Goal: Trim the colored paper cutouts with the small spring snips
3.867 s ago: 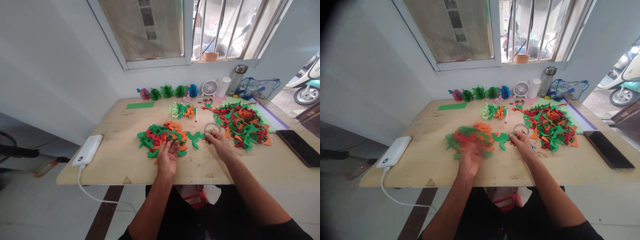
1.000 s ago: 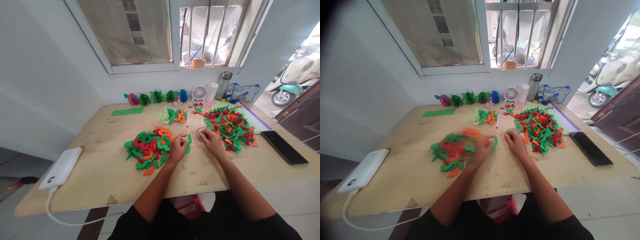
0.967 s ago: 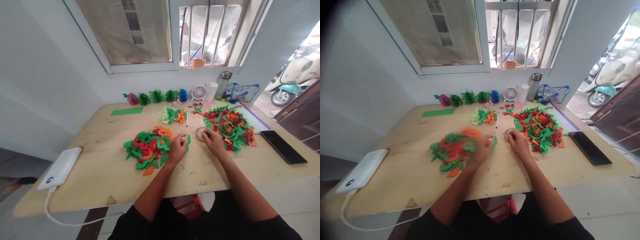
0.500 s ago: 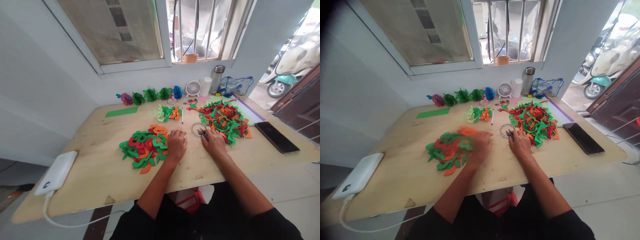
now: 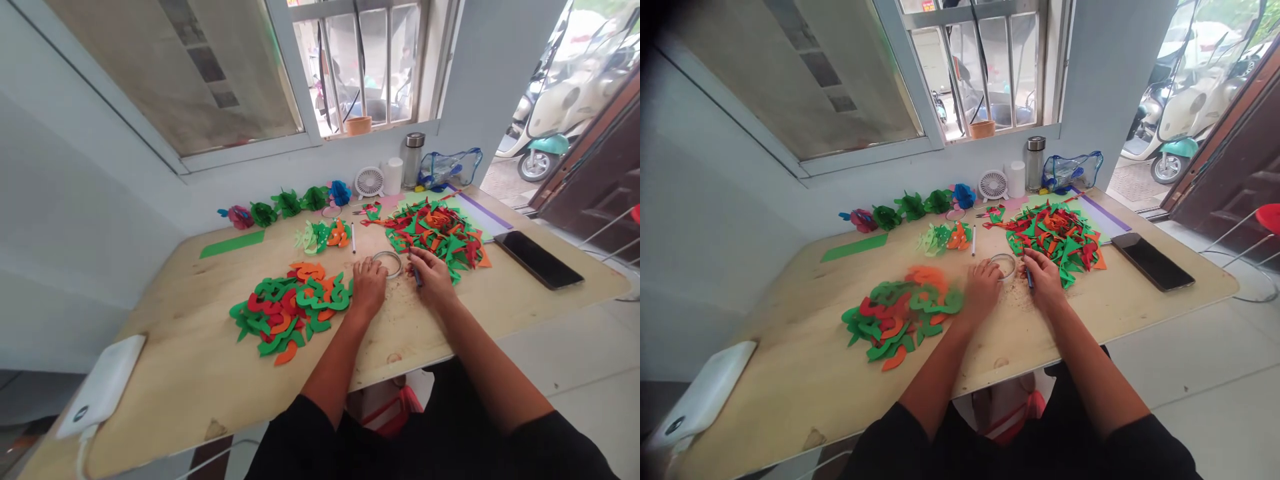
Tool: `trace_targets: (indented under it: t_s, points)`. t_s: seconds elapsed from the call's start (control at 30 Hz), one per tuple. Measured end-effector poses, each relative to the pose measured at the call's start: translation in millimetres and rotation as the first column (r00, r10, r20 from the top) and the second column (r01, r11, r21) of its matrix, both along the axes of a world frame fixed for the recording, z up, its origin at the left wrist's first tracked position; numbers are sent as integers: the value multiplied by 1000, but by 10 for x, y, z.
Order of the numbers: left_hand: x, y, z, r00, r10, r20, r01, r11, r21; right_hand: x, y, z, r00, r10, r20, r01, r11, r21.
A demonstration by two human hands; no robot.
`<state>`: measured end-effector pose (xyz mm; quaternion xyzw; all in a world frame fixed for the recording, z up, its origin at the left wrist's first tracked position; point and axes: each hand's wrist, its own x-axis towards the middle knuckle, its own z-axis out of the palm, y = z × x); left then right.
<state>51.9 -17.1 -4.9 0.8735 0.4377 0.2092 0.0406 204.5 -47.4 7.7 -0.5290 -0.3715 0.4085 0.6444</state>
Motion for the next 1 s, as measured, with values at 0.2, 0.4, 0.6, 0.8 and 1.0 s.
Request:
trace_targets:
  t_s: [0.2, 0.4, 0.6, 0.8, 1.0]
  points:
    - [-85, 8, 37, 940, -11, 340, 60, 989, -136, 27, -40, 107, 933, 44, -358, -34, 999, 36]
    - [-134, -16, 60, 789, 53, 612, 194, 924, -330, -40, -73, 100, 946, 164, -281, -164, 986, 24]
    - [-131, -50, 87, 775, -16, 631, 321, 871, -372, -64, -68, 91, 966, 149, -213, -145, 989, 34]
    - [-110, -78, 73, 804, -47, 593, 327, 868, -374, -55, -93, 113, 973, 161, -165, -156, 987, 40]
    - [-106, -85, 37, 796, -6, 605, 283, 888, -363, -67, -107, 87, 992, 125, -12, -124, 990, 59]
